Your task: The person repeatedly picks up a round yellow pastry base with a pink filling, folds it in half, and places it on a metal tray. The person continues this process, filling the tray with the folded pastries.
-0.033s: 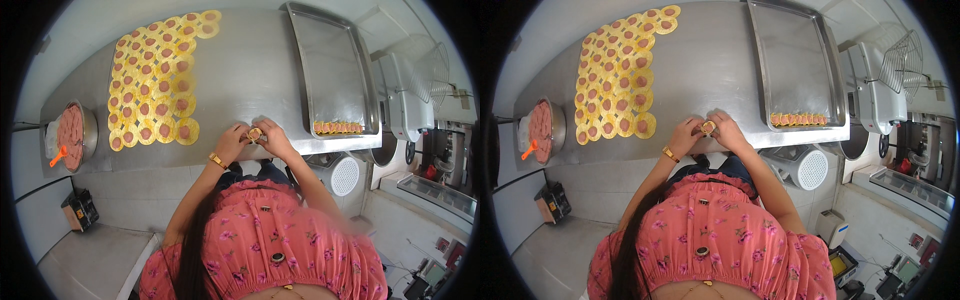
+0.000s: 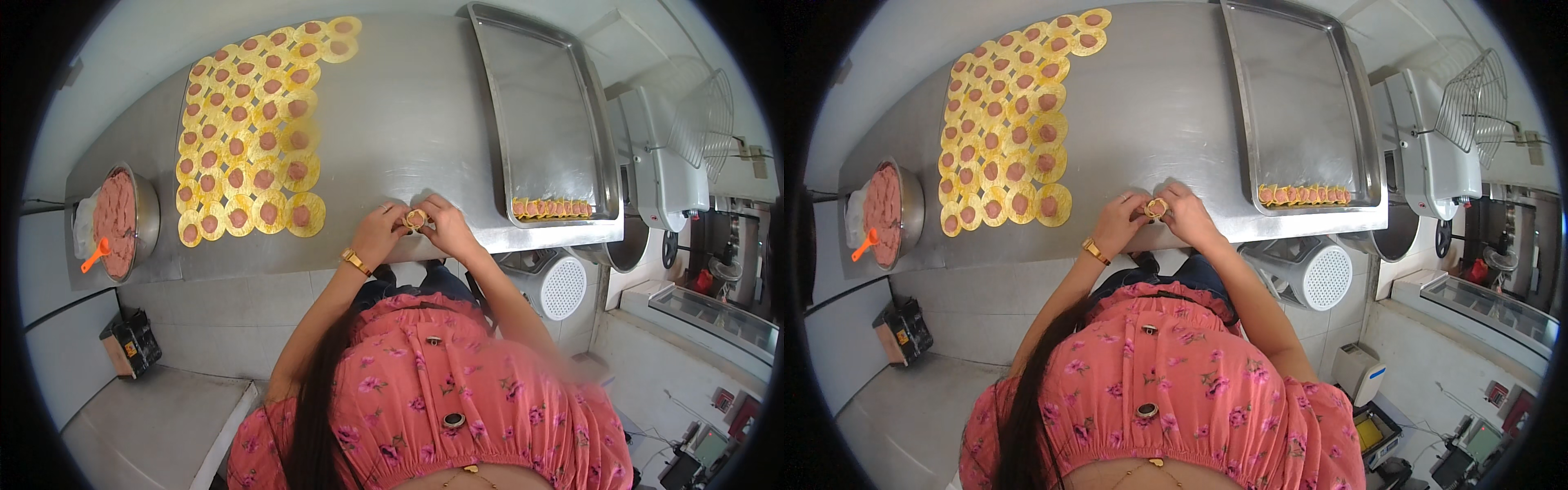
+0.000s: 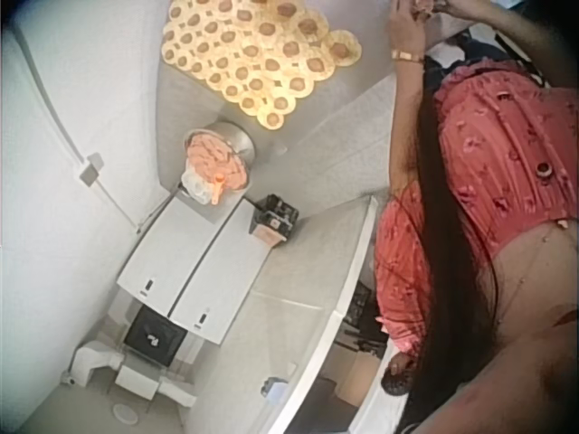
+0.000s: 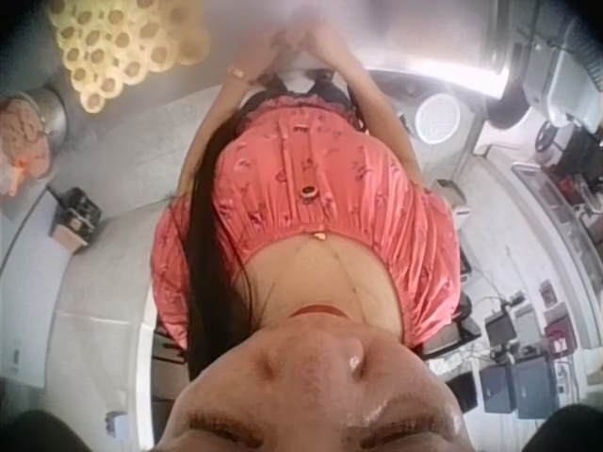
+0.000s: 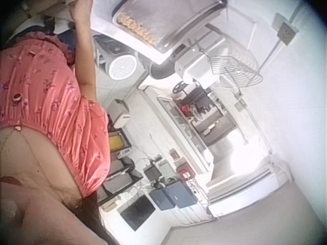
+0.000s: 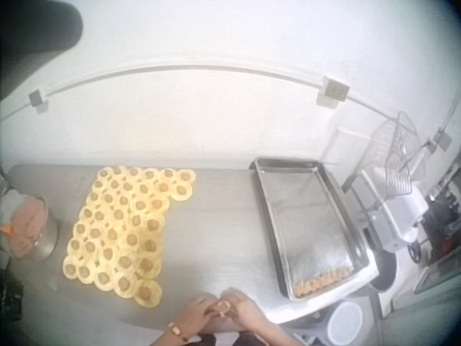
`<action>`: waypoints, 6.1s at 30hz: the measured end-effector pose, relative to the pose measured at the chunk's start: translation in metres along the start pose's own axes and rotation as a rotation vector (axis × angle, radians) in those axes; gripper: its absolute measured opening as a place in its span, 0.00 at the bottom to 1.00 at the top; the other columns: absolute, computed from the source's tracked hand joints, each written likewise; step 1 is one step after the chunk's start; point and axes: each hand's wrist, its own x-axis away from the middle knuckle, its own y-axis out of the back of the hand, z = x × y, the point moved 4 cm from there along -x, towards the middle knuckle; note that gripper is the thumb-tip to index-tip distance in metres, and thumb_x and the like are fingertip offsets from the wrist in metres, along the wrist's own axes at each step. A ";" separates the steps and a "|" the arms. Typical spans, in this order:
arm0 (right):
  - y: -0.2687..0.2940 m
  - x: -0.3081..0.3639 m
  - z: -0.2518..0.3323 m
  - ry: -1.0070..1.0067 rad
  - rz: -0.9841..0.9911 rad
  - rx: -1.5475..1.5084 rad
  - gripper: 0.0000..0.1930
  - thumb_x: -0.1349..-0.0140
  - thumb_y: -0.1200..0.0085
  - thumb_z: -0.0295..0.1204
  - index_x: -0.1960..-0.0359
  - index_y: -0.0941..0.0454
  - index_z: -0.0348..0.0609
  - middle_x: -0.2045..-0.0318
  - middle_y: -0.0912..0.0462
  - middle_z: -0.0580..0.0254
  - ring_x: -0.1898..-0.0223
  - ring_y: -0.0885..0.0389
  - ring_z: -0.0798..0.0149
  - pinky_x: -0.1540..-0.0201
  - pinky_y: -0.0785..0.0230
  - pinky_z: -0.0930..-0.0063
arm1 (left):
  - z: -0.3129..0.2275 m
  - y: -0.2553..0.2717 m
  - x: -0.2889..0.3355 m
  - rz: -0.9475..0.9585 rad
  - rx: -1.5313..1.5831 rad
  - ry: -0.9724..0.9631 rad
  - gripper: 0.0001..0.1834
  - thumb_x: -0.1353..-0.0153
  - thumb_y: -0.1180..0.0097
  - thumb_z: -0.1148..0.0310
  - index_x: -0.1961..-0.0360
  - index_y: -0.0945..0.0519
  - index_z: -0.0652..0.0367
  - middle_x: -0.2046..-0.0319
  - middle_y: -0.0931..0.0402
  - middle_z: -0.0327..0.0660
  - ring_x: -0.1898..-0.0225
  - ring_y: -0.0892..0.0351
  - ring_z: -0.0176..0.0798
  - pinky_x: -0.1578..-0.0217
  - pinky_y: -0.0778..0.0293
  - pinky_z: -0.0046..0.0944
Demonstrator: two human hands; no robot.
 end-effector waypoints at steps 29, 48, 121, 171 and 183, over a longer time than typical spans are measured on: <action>-0.002 0.006 -0.008 -0.014 -0.052 -0.021 0.15 0.54 0.41 0.17 0.62 0.21 0.40 0.63 0.22 0.56 0.65 0.19 0.52 0.64 0.26 0.65 | 0.002 -0.010 -0.009 0.056 -0.066 0.027 0.12 0.50 0.36 0.67 0.70 0.27 0.59 0.75 0.20 0.46 0.70 0.20 0.50 0.71 0.26 0.44; -0.001 0.005 -0.011 0.002 -0.040 -0.118 0.21 0.56 0.39 0.16 0.56 0.23 0.40 0.61 0.23 0.56 0.64 0.19 0.56 0.64 0.26 0.69 | 0.000 -0.006 -0.008 0.024 -0.042 0.033 0.13 0.50 0.34 0.68 0.65 0.23 0.56 0.75 0.21 0.43 0.71 0.20 0.45 0.69 0.25 0.41; 0.294 0.137 -0.285 -0.483 0.000 0.069 0.15 0.54 0.47 0.25 0.62 0.16 0.45 0.67 0.20 0.49 0.64 0.20 0.48 0.59 0.28 0.62 | 0.094 0.058 -0.205 -0.588 0.303 0.605 0.04 0.45 0.45 0.75 0.71 0.25 0.65 0.77 0.24 0.38 0.78 0.23 0.31 0.79 0.25 0.27; -0.019 -0.073 -0.043 -0.403 -0.133 -0.443 0.15 0.49 0.48 0.14 0.59 0.19 0.38 0.62 0.17 0.57 0.62 0.18 0.66 0.60 0.25 0.74 | 0.054 0.010 -0.032 -0.348 0.332 0.365 0.22 0.48 0.47 0.84 0.49 0.25 0.64 0.60 0.19 0.48 0.58 0.18 0.41 0.56 0.23 0.37; -0.012 -0.068 -0.039 -0.070 -0.198 -0.475 0.11 0.50 0.45 0.11 0.65 0.19 0.36 0.64 0.19 0.62 0.65 0.19 0.69 0.63 0.24 0.77 | 0.045 0.016 -0.042 -0.354 0.239 0.362 0.14 0.49 0.42 0.83 0.60 0.20 0.61 0.58 0.23 0.43 0.64 0.18 0.36 0.63 0.22 0.32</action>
